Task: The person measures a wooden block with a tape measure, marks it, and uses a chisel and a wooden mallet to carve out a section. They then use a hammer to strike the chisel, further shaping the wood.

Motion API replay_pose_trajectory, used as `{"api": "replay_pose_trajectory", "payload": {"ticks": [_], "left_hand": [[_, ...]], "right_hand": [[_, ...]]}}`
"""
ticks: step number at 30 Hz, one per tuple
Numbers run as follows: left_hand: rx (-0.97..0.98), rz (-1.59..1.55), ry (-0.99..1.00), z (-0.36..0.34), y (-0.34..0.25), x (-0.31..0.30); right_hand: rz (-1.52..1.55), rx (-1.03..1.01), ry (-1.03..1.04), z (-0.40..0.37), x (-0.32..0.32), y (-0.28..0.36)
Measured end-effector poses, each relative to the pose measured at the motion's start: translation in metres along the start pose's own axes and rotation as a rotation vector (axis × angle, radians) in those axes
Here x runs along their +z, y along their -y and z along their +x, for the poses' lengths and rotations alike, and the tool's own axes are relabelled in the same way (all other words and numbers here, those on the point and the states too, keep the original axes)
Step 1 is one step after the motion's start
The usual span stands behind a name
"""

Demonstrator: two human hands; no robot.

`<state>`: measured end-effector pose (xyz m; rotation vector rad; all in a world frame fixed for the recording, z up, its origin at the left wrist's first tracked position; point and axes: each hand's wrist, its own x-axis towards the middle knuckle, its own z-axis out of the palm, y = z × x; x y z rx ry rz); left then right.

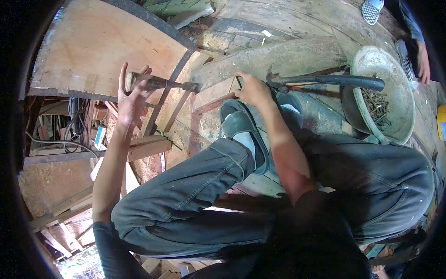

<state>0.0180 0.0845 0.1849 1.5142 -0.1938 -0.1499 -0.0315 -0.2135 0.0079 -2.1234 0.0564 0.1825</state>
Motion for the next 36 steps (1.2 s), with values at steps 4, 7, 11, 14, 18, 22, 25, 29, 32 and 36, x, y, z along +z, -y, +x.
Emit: {"api": "replay_pose_trajectory", "payload": {"ticks": [4,7,11,14,18,22,25,29,32,36], "left_hand": [[0.039,0.318,-0.092,0.007,-0.014,0.017],[0.143,0.384,-0.129,0.013,-0.025,0.020],[0.232,0.362,-0.147,0.011,-0.045,0.043],[0.226,0.381,-0.123,0.008,-0.037,0.058],[0.169,0.361,-0.039,-0.003,-0.030,0.079],[0.135,0.368,0.015,-0.005,-0.028,0.085],[0.157,0.421,0.034,-0.002,-0.024,0.086],[0.129,0.417,0.083,0.001,-0.025,0.085],[0.160,0.481,0.132,0.001,-0.026,0.084],[0.141,0.422,0.194,-0.001,-0.029,0.085]], "right_hand": [[0.100,0.060,0.054,-0.004,-0.006,0.005],[0.134,0.087,0.076,-0.005,-0.004,0.007],[0.212,0.026,0.008,-0.002,0.018,0.003],[0.151,0.044,-0.049,-0.004,0.023,0.007],[0.175,0.074,-0.023,-0.005,0.020,0.008],[0.075,0.058,-0.058,-0.003,0.024,0.004],[0.028,0.028,-0.070,-0.002,0.026,0.002],[0.016,0.048,-0.051,-0.003,0.024,0.005],[0.013,0.054,-0.038,-0.004,0.022,0.007],[0.080,0.138,0.018,-0.005,0.018,0.012]]}}
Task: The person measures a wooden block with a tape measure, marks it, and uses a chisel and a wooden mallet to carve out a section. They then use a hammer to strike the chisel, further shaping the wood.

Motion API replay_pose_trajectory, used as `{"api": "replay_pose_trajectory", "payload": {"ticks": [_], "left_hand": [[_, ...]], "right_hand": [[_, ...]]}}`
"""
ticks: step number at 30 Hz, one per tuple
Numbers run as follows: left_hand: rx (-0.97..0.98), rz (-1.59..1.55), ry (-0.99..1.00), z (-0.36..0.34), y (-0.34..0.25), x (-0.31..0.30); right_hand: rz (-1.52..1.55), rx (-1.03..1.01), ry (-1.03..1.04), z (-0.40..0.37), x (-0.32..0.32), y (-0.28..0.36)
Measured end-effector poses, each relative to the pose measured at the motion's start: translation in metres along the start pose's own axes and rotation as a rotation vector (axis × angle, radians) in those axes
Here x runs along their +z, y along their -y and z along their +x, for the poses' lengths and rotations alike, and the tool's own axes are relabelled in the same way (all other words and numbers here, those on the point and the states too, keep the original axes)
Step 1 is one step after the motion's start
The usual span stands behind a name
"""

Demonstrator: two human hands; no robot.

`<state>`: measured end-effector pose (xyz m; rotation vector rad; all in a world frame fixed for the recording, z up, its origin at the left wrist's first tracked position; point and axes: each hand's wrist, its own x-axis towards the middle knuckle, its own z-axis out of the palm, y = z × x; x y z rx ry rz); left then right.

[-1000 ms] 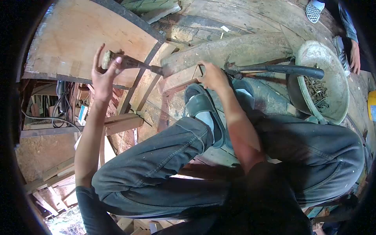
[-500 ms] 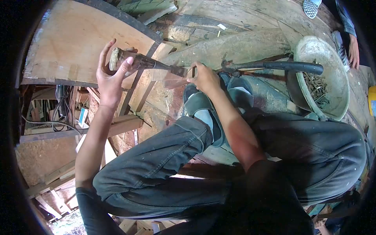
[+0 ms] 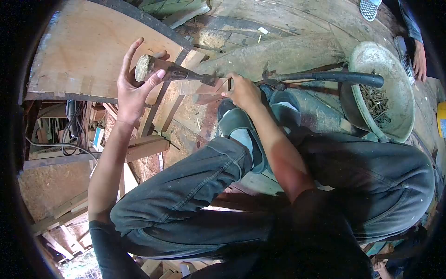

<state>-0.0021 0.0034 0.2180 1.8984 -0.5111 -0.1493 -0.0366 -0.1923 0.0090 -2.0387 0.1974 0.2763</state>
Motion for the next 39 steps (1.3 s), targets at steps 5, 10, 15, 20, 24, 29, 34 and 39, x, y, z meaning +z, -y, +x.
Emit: {"api": "replay_pose_trajectory", "payload": {"ticks": [5,10,15,20,24,29,34,39], "left_hand": [[0.031,0.025,0.040,-0.001,-0.002,0.000],[0.015,0.006,0.068,-0.001,-0.001,-0.001],[0.029,0.025,0.095,0.000,-0.002,-0.001],[0.052,0.050,0.125,0.002,-0.001,-0.002],[0.061,0.071,0.172,0.004,-0.004,-0.005],[0.045,0.080,0.191,0.004,-0.005,-0.009],[0.047,0.058,0.158,0.002,-0.001,-0.012],[0.060,0.043,0.163,0.002,-0.002,-0.008]], "right_hand": [[-0.024,-0.019,-0.022,0.000,0.000,0.000],[-0.038,-0.032,-0.018,0.002,0.002,-0.003],[-0.043,-0.035,-0.012,0.002,0.002,-0.003],[-0.088,-0.090,-0.076,0.005,0.008,-0.009],[-0.078,-0.090,-0.070,0.005,0.007,-0.010],[-0.068,-0.043,-0.037,0.004,0.005,-0.006],[-0.049,-0.042,-0.025,0.001,0.001,0.000],[-0.025,-0.019,-0.002,0.002,0.001,-0.001]]}}
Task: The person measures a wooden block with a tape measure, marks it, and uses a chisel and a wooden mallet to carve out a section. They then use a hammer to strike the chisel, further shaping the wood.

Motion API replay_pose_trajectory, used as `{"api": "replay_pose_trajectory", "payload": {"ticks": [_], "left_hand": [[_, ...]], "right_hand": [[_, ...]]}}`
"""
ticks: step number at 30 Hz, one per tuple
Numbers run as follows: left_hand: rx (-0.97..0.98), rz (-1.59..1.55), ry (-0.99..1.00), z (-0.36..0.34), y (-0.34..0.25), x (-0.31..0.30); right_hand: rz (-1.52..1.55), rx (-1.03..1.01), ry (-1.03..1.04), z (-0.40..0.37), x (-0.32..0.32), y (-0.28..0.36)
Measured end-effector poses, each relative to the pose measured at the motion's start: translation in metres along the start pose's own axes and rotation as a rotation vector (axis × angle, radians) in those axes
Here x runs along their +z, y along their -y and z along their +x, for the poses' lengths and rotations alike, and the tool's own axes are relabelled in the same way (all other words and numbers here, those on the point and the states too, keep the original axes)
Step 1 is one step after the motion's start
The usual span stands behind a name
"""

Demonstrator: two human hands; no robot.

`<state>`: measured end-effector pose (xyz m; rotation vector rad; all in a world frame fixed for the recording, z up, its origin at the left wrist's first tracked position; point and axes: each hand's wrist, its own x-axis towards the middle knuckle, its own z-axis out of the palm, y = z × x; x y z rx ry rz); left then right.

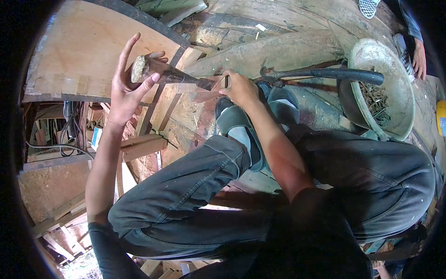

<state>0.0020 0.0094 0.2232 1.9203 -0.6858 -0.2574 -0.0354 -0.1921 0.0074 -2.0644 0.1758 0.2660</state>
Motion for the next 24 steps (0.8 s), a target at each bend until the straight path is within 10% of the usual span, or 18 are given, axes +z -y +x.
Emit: {"api": "replay_pose_trajectory", "payload": {"ticks": [24], "left_hand": [[-0.013,-0.002,0.002,-0.0011,0.0021,-0.0022]], "right_hand": [[-0.012,-0.025,-0.027,0.0017,0.0027,-0.0035]]}}
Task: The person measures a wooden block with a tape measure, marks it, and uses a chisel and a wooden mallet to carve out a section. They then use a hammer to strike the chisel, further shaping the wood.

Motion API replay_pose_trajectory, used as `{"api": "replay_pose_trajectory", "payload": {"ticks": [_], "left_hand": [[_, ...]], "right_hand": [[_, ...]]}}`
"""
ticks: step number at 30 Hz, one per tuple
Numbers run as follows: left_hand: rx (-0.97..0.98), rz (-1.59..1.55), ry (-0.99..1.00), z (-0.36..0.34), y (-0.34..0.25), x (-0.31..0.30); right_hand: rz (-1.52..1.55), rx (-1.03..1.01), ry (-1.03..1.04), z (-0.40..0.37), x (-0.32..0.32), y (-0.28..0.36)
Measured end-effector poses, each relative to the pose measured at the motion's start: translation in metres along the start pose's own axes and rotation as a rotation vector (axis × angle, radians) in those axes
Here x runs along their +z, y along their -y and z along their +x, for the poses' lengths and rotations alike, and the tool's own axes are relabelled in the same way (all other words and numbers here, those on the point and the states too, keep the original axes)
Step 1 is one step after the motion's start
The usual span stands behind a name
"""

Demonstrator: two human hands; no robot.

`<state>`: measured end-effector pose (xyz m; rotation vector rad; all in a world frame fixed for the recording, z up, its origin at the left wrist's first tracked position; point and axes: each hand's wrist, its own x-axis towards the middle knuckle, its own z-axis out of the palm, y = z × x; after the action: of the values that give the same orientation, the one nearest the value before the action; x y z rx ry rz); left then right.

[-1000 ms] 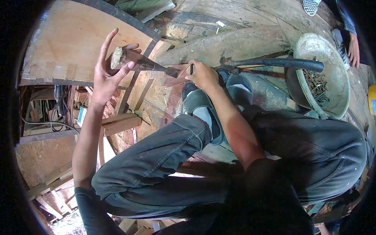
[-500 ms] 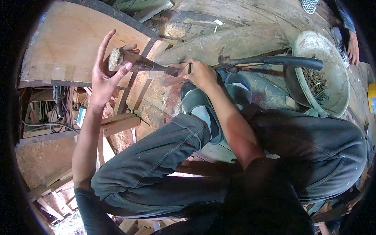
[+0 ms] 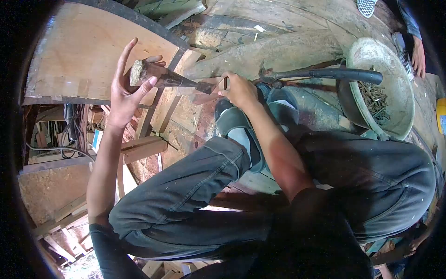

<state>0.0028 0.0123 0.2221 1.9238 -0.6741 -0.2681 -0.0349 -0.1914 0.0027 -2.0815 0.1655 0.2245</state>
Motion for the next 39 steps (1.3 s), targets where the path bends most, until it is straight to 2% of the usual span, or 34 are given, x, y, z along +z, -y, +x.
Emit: {"api": "replay_pose_trajectory", "payload": {"ticks": [2,3,9,13,17,19,20,22,23,24,26,27,29,31,32,36,37,38,39], "left_hand": [[-0.005,-0.010,-0.002,0.000,0.000,0.001],[-0.007,-0.007,-0.001,-0.001,0.000,0.002],[-0.037,-0.018,-0.014,-0.005,0.000,0.014],[-0.087,-0.095,-0.049,-0.008,0.015,0.024],[-0.197,-0.322,-0.111,-0.008,0.037,0.032],[-0.223,-0.364,-0.113,-0.006,0.041,0.030],[-0.219,-0.369,-0.129,-0.005,0.039,0.031],[-0.265,-0.433,-0.166,-0.004,0.033,0.034],[-0.252,-0.425,-0.214,-0.004,0.026,0.039],[-0.241,-0.425,-0.244,-0.004,0.026,0.037],[-0.214,-0.393,-0.166,-0.001,0.031,0.032],[-0.223,-0.369,-0.153,-0.001,0.030,0.031],[-0.226,-0.455,-0.154,0.000,0.032,0.029],[-0.251,-0.539,-0.182,0.002,0.035,0.029],[-0.243,-0.542,-0.166,0.002,0.034,0.031],[-0.275,-0.460,-0.135,0.005,0.033,0.022],[-0.301,-0.450,-0.111,0.005,0.030,0.021],[-0.329,-0.443,-0.090,0.005,0.030,0.021],[-0.273,-0.407,-0.070,0.007,0.037,0.019]], "right_hand": [[0.011,0.006,0.004,-0.001,-0.001,0.001],[-0.053,-0.064,-0.042,0.001,0.003,-0.003],[-0.070,-0.039,-0.038,0.002,0.004,-0.005],[-0.080,-0.040,-0.045,0.003,0.005,-0.006],[-0.090,-0.058,-0.044,0.002,0.007,-0.007],[-0.129,-0.165,-0.151,0.004,0.012,-0.015],[-0.139,-0.176,-0.143,0.003,0.007,-0.013],[0.070,-0.191,-0.058,0.003,-0.015,0.003],[0.288,-0.207,-0.014,-0.002,-0.031,0.019],[0.334,-0.251,-0.026,-0.001,-0.050,0.032],[0.397,-0.299,-0.071,-0.007,-0.095,0.081],[0.381,-0.398,-0.100,-0.006,-0.120,0.104],[0.231,-0.571,-0.193,0.008,-0.169,0.145],[-0.015,-1.092,-0.419,0.042,-0.203,0.174],[-0.026,-1.087,-0.435,0.037,-0.211,0.169],[-1.240,-0.637,0.221,0.017,-0.234,0.128],[-1.170,-0.576,0.364,0.009,-0.237,0.091],[-1.160,-0.372,0.464,-0.016,-0.237,0.073],[-1.245,-0.413,0.457,-0.029,-0.238,0.045]]}}
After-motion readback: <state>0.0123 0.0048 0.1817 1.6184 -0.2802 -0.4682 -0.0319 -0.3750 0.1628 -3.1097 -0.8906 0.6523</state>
